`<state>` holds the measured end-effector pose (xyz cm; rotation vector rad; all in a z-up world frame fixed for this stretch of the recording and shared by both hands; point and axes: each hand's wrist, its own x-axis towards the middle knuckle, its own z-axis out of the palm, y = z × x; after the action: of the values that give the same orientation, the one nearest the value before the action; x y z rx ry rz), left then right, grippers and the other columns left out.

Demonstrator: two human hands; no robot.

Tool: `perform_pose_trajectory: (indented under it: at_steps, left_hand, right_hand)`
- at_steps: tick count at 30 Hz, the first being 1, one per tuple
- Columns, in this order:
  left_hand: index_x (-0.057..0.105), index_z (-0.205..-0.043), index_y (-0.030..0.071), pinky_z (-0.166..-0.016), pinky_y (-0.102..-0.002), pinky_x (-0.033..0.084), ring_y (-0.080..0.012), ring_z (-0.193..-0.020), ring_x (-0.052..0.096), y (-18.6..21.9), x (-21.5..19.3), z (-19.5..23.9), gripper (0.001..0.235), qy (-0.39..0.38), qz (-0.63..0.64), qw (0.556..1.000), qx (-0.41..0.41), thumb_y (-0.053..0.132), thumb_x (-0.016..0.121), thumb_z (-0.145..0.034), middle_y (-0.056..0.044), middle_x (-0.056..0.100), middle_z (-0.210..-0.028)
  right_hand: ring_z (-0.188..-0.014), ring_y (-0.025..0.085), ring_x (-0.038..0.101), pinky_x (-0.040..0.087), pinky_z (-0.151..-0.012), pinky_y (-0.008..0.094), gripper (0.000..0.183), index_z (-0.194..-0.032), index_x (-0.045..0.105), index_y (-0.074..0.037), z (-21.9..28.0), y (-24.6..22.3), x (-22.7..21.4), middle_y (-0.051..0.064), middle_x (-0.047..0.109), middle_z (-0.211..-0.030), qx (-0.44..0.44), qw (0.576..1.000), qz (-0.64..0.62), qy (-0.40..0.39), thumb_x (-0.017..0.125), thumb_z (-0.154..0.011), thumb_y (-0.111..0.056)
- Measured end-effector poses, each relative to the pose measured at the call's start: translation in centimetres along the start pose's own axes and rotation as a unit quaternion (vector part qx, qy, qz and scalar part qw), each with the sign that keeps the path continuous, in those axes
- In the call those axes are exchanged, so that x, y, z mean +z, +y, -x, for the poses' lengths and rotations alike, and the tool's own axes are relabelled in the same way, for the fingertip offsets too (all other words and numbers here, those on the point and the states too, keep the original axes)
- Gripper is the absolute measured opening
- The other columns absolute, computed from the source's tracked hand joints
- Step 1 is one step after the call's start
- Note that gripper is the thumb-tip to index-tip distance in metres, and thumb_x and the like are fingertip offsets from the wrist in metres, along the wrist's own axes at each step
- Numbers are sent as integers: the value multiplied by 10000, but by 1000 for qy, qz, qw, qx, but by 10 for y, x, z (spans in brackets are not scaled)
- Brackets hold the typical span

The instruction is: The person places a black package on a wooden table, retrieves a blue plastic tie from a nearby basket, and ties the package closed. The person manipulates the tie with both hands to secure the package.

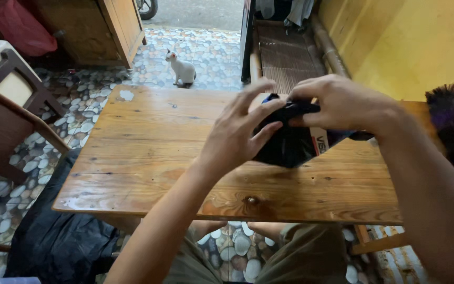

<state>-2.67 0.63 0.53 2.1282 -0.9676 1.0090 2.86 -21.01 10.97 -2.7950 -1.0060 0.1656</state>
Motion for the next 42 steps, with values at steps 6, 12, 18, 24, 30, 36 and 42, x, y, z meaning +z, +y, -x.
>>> perform_pose_trajectory:
  at_steps: [6,12,18,24,30,36,42]
  left_hand:
    - [652,-1154,207,-958,-407,588,-304,-1176,685,-22,29,3,272,78,76,993,-53,213,769,-908,-22,640,-1305]
    - [690,-1008,119,-784,-375,623,-311,-1011,730,-24,11,2,80,24,205,966,-154,191,689,-973,-62,725,-1083]
    - [734,-947,82,-797,-405,614,-280,-968,729,-41,27,1,170,9,268,932,-242,251,713,-939,-98,717,-1029]
    - [737,-960,89,-777,-481,605,-405,-979,703,-40,32,-5,214,2,176,955,-237,282,647,-980,-121,692,-1035]
    - [622,-929,-18,-813,-425,496,-320,-912,641,-33,34,-3,312,11,145,972,-183,246,514,-1055,-132,615,-1043]
    - [562,-894,-38,-807,-468,500,-339,-917,597,-39,43,-1,349,20,84,991,-106,239,460,-1081,-162,570,-1039]
    - [567,-923,-63,-836,-453,521,-353,-988,603,-36,19,-2,293,4,53,999,1,201,583,-1050,-177,581,-1083]
  right_hand:
    - [-1052,521,653,548,-777,583,385,-1092,715,-26,-3,14,31,256,710,-1098,-135,985,-62,91,793,-793,-255]
    - [-1042,430,689,558,-768,502,342,-1072,719,-73,-8,12,37,158,742,-1101,-148,982,-70,88,796,-788,-247]
    - [-906,376,733,541,-715,512,511,-1156,652,-201,-10,11,36,82,775,-921,-73,991,-68,89,865,-726,-379]
    - [-978,390,729,552,-741,529,440,-1113,609,-160,-5,16,36,112,773,-991,-45,989,-60,126,834,-798,-369]
    - [-1013,236,713,473,-975,528,426,-1262,687,-107,11,18,33,74,656,-1335,-195,964,98,152,693,-940,-385]
    - [-1106,323,626,525,-955,462,420,-1277,711,-27,20,29,46,132,635,-1286,-228,951,97,183,701,-950,-290]
    - [-1224,303,582,417,-1060,481,317,-1174,742,-47,16,31,57,46,722,-1153,-259,922,109,265,784,-926,-241]
